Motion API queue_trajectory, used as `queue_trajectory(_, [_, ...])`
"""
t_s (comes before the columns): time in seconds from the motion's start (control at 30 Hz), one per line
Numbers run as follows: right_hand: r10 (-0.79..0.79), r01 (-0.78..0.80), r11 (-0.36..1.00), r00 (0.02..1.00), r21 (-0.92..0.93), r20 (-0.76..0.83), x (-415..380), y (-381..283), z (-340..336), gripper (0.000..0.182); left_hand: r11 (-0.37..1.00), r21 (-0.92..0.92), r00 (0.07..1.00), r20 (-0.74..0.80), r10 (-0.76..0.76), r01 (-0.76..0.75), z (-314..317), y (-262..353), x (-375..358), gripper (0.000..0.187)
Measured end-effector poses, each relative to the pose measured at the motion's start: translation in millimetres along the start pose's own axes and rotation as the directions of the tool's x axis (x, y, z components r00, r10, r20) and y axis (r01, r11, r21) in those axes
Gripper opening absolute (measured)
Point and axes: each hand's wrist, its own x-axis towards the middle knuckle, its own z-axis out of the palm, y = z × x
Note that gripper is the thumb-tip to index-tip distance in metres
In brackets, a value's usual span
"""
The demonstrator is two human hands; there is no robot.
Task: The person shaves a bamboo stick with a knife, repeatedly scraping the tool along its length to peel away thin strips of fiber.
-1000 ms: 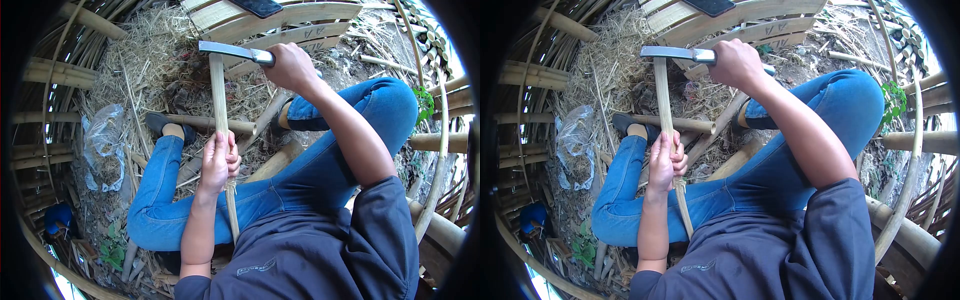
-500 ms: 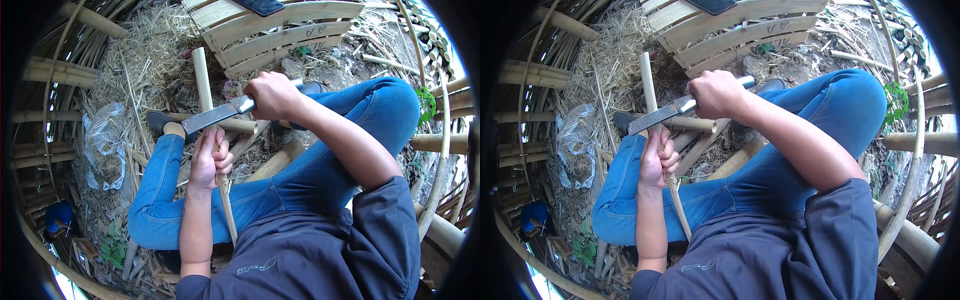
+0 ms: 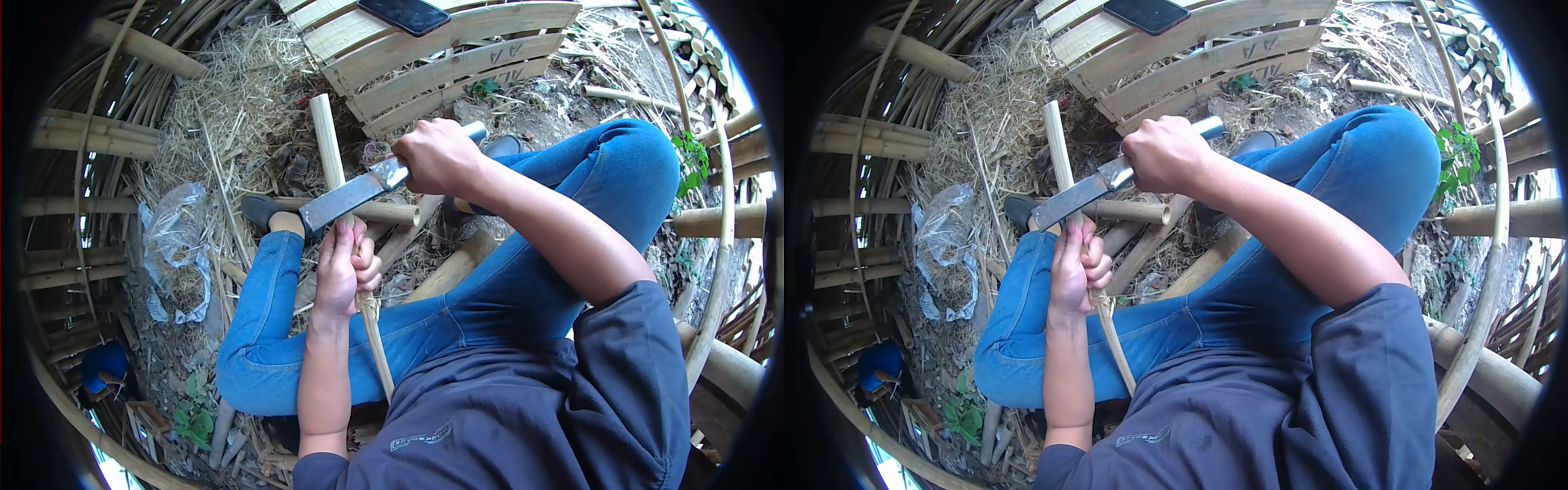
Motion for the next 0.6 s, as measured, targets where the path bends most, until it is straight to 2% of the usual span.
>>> queue_trajectory(0.17, [-0.021, 0.021, 1.0, 0.999, 0.002, -0.045, -0.1, 0.9, 1.5, 0.009, 1.0, 0.013, 1.0, -0.026, -0.007, 0.007, 2.2, 0.5, -0.7, 0.034])
queue_trajectory(0.27, [0.041, -0.038, 0.999, 0.99, 0.021, -0.136, -0.4, 6.1, 6.0, 0.01, 0.999, 0.048, 1.0, -0.016, 0.009, -0.009, 4.4, 0.7, -2.6, 0.034])
queue_trajectory(0.3, [0.158, -0.154, 0.987, 0.978, 0.041, -0.139, 6.4, 11.0, 2.6, 0.011, 0.998, 0.059, 1.0, -0.002, 0.018, -0.018, 5.5, -1.0, -3.1, 0.035])
queue_trajectory(0.4, [0.163, -0.166, 0.986, 0.977, -0.011, -0.134, 10.1, 25.4, -7.9, 0.013, 0.996, 0.086, 1.0, 0.003, 0.025, -0.025, 6.6, -1.4, -1.5, 0.035])
queue_trajectory(0.43, [0.197, -0.192, 0.98, 0.974, 0.053, -0.112, 9.9, 22.1, -5.2, 0.015, 0.996, 0.084, 1.0, -0.005, 0.031, -0.03, 7.5, -0.1, -0.7, 0.035])
queue_trajectory(0.5, [0.213, -0.193, 0.974, 0.96, 0.119, -0.18, 7.6, 16.3, 6.5, 0.016, 0.995, 0.094, 0.999, 0.007, 0.033, -0.033, 8.3, 1.9, -3.1, 0.035])
queue_trajectory(0.53, [0.234, -0.218, 0.967, 0.964, 0.134, -0.126, 7.5, 17.9, 6.3, 0.018, 0.995, 0.099, 0.999, 0.016, 0.029, -0.031, 7.8, 0.9, -3.0, 0.035])
queue_trajectory(0.6, [0.245, -0.234, 0.968, 0.958, 0.089, -0.151, 8.3, 26.3, 2.1, 0.019, 0.995, 0.098, 0.999, 0.035, 0.019, -0.022, 8.4, -2.9, -2.9, 0.035])
